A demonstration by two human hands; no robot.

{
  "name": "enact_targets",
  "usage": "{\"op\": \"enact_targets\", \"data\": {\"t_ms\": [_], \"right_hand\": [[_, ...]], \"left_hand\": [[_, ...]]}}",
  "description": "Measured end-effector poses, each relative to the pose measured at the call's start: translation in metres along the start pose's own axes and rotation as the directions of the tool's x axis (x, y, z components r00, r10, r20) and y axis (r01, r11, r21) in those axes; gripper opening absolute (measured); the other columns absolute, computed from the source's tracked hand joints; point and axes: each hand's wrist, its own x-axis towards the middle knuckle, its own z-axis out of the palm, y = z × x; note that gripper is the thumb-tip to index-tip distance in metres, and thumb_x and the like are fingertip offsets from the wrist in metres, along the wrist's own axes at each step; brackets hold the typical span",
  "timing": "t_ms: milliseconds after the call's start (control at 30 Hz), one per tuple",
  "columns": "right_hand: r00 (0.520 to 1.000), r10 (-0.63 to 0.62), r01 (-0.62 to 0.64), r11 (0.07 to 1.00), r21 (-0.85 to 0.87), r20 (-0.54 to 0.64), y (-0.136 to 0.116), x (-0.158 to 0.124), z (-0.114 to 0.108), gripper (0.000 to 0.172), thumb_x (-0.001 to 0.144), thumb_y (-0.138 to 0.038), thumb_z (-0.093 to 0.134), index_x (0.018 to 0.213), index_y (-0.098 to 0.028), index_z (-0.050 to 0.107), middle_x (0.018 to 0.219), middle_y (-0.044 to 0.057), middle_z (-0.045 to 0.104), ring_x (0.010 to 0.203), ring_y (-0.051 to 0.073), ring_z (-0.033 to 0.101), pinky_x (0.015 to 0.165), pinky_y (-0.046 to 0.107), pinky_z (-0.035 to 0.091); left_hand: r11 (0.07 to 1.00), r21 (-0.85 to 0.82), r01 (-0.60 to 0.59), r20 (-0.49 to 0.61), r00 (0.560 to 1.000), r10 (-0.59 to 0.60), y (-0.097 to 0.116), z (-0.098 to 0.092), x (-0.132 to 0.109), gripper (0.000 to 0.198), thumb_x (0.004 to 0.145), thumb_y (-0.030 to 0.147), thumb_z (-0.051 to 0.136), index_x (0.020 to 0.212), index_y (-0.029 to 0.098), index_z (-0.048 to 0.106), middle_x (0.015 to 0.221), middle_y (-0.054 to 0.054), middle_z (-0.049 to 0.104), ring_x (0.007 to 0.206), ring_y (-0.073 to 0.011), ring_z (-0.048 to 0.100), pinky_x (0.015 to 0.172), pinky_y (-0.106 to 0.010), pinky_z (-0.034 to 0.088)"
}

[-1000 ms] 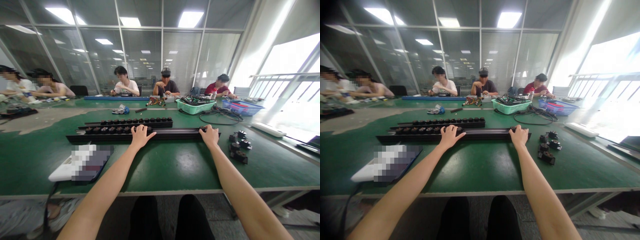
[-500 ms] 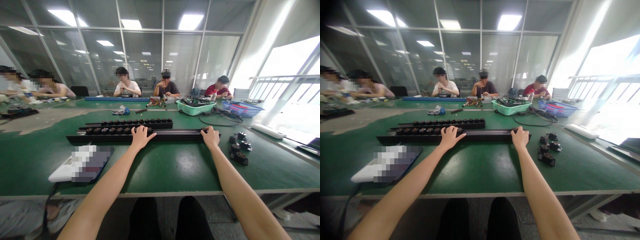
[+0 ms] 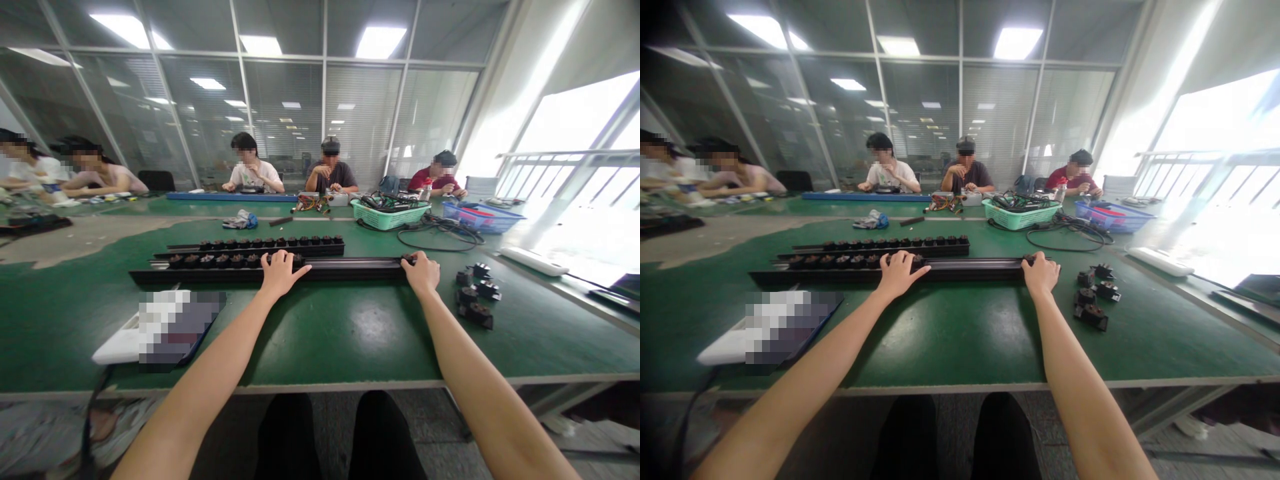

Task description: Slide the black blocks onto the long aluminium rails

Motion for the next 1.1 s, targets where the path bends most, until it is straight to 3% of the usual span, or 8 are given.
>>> {"op": "enact_targets", "data": {"t_ms": [467,600,1100], "right_hand": [[0.999,0.017,-0.017,1.000,0.004,-0.047,0.0053,0.0031,0.0044,0.034,0.089,-0.039,0.053,0.111,-0.015,0.063,0.101,0.020,0.070,0.106,0.035,0.056,0.094,0.047,0.041],[1.000,0.022,-0.023,0.999,-0.040,-0.005,0.0066,0.0052,0.0040,0.037,0.091,-0.039,0.053,0.115,-0.013,0.062,0.104,0.023,0.071,0.107,0.036,0.056,0.091,0.044,0.041],[1.000,-0.005,0.004,0.995,-0.100,-0.003,0.0057,0.0065,0.0038,0.037,0.093,-0.037,0.052,0.117,-0.010,0.062,0.111,0.023,0.070,0.107,0.034,0.059,0.097,0.043,0.035]], "left_hand": [[1.000,0.001,0.001,-0.003,1.000,-0.001,-0.0018,0.0019,-0.0002,0.070,0.096,0.073,0.032,0.129,0.020,0.063,0.132,-0.018,0.061,0.129,-0.0345,0.051,0.119,-0.059,0.018],[1.000,-0.004,-0.012,-0.010,1.000,0.012,-0.0029,0.0030,0.0001,0.071,0.096,0.073,0.034,0.129,0.017,0.063,0.131,-0.019,0.060,0.128,-0.0347,0.051,0.119,-0.059,0.019],[1.000,-0.011,-0.002,0.004,1.000,0.002,-0.0012,0.0004,-0.0003,0.071,0.096,0.073,0.033,0.129,0.017,0.063,0.132,-0.019,0.060,0.129,-0.0351,0.051,0.120,-0.059,0.017]]}}
